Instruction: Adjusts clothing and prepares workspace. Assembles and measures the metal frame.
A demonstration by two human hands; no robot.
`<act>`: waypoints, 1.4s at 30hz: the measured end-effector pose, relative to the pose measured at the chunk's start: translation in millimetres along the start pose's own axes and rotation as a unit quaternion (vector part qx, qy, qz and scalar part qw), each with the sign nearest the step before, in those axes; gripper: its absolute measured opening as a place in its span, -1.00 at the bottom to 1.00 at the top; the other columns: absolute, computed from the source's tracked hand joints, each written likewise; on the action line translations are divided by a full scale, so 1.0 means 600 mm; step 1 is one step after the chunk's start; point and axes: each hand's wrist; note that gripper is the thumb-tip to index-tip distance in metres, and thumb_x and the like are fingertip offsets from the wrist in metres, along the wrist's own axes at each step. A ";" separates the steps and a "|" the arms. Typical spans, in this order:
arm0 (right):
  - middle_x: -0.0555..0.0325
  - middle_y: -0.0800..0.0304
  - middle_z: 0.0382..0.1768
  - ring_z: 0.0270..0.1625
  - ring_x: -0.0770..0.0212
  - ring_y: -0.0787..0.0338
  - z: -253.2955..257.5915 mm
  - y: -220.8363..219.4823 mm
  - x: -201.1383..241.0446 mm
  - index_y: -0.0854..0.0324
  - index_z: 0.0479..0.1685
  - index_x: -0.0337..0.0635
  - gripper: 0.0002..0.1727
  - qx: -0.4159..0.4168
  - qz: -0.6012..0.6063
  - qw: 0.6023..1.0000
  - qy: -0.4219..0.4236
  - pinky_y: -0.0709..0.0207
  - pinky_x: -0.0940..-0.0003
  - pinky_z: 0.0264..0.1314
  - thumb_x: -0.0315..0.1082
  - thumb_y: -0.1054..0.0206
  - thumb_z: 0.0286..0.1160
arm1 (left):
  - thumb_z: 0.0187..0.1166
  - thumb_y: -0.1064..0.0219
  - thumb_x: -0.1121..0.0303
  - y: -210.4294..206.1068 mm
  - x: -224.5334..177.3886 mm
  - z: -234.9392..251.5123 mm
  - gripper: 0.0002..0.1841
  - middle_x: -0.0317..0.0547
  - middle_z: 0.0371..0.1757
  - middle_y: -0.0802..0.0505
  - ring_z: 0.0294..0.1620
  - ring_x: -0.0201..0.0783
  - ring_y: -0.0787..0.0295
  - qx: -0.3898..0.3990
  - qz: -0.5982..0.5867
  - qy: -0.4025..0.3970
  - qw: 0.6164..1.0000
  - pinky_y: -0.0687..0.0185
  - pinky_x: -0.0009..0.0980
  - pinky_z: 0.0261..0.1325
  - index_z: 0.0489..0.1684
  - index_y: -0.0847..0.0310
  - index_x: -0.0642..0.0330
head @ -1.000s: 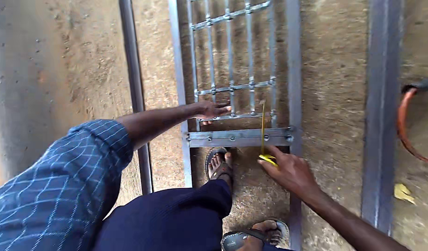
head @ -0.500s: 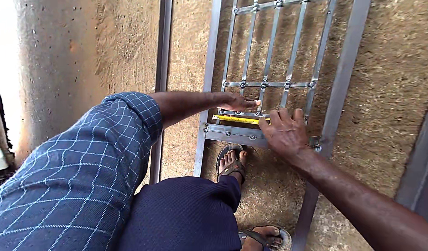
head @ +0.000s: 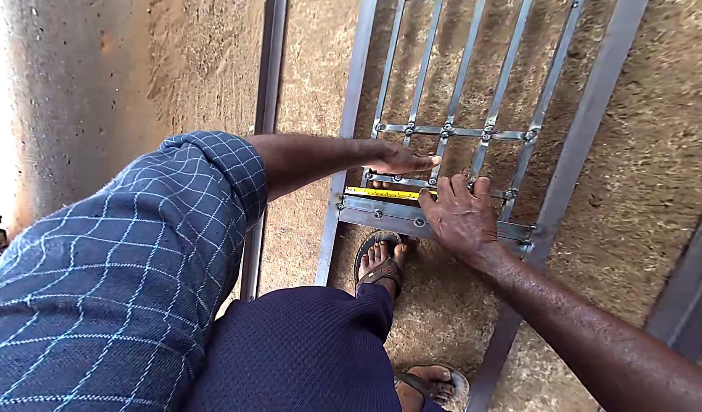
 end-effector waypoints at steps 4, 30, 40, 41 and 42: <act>-0.24 -0.67 0.12 0.29 -0.31 -0.62 0.003 0.005 0.003 -0.65 0.22 -0.16 -0.71 0.001 0.005 1.000 0.002 -0.35 -0.36 0.30 -0.40 -0.13 0.65 | 0.61 0.19 -0.53 0.001 0.001 0.005 -0.19 0.15 0.26 -0.81 -0.02 0.10 -0.83 0.001 -0.004 0.003 1.000 -0.73 0.18 -0.02 0.71 -0.44 -0.34; -0.07 -0.73 0.01 0.11 -0.22 -0.67 -0.135 0.060 -0.056 -0.65 0.45 0.07 -0.56 0.038 0.085 0.996 -0.010 -0.42 -0.23 0.04 -0.33 -0.21 0.60 | 0.70 0.30 -0.46 -0.004 -0.001 0.003 -0.24 0.10 0.38 -0.79 0.10 0.19 -0.87 -0.015 0.075 -0.044 0.996 -0.74 0.32 0.08 0.76 -0.35 -0.38; 0.06 -0.86 0.15 0.19 0.04 -0.84 -0.472 -0.004 -0.243 -0.65 0.48 0.03 -0.56 0.162 0.421 0.824 -0.342 -0.67 -0.18 0.34 -0.06 -0.30 0.71 | 0.76 0.06 -0.30 -0.002 0.005 0.015 -0.31 0.14 0.04 -0.88 -0.27 0.02 -0.88 -0.001 0.110 -0.070 0.991 -0.83 0.06 -0.07 0.91 -0.02 -0.48; -0.03 -0.84 0.16 0.16 0.00 -0.85 -0.473 -0.001 -0.269 -0.61 0.49 -0.07 -0.54 0.094 0.447 0.787 -0.415 -0.67 -0.20 0.31 -0.07 -0.29 0.74 | 0.78 0.03 -0.26 -0.002 0.006 0.017 -0.31 0.15 0.00 -0.88 -0.29 0.01 -0.88 -0.002 0.122 -0.072 0.990 -0.82 0.06 -0.09 0.93 0.03 -0.48; -0.07 -0.84 0.12 0.08 0.00 -0.86 -0.470 -0.003 -0.298 -0.58 0.48 -0.14 -0.54 0.005 0.464 0.744 -0.480 -0.72 -0.15 0.24 -0.09 -0.28 0.74 | 0.79 -0.01 -0.22 -0.003 0.008 0.019 -0.31 0.13 -0.07 -0.89 -0.33 -0.01 -0.88 -0.004 0.141 -0.075 0.987 -0.83 0.05 -0.11 0.94 0.07 -0.48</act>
Point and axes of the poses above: each hand's wrist, its own z-axis towards the middle knuckle, its own y-axis out of the back of the hand, x = y × z
